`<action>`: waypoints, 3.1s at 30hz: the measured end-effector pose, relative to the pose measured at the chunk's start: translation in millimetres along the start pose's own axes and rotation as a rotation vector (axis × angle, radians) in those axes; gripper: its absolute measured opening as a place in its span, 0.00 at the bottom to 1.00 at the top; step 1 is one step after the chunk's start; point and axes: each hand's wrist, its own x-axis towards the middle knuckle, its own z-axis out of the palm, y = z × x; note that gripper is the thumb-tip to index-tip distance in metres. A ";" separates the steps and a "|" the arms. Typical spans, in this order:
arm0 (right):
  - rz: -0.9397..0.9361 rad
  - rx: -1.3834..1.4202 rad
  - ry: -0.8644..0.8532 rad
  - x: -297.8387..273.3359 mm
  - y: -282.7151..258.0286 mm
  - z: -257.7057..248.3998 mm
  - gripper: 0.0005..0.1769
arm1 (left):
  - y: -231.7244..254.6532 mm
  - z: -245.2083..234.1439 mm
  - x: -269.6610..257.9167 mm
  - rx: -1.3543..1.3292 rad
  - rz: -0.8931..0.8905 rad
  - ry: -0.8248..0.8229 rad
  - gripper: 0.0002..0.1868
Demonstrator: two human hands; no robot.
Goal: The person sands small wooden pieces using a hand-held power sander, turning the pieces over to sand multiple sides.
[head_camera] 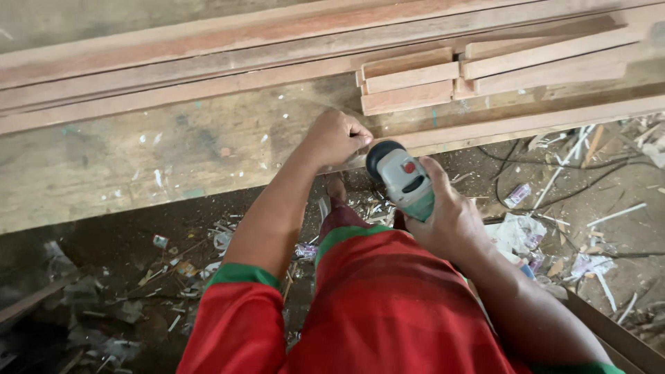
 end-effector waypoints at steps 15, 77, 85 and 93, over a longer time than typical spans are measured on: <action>0.168 0.060 0.190 -4.4 37.9 -46.7 0.48 | 2.9 -2.3 2.0 0.037 -0.083 -0.061 0.09; 0.113 0.295 0.254 54.8 317.6 -206.5 0.43 | 41.5 111.6 -11.3 0.379 -0.063 0.657 0.05; 0.189 0.295 0.340 95.7 454.2 -276.6 0.45 | 107.0 122.0 -5.4 0.161 -0.532 0.706 0.16; 0.336 0.320 0.315 88.0 428.8 -281.2 0.39 | 119.6 118.9 -1.7 0.088 -0.684 0.676 0.19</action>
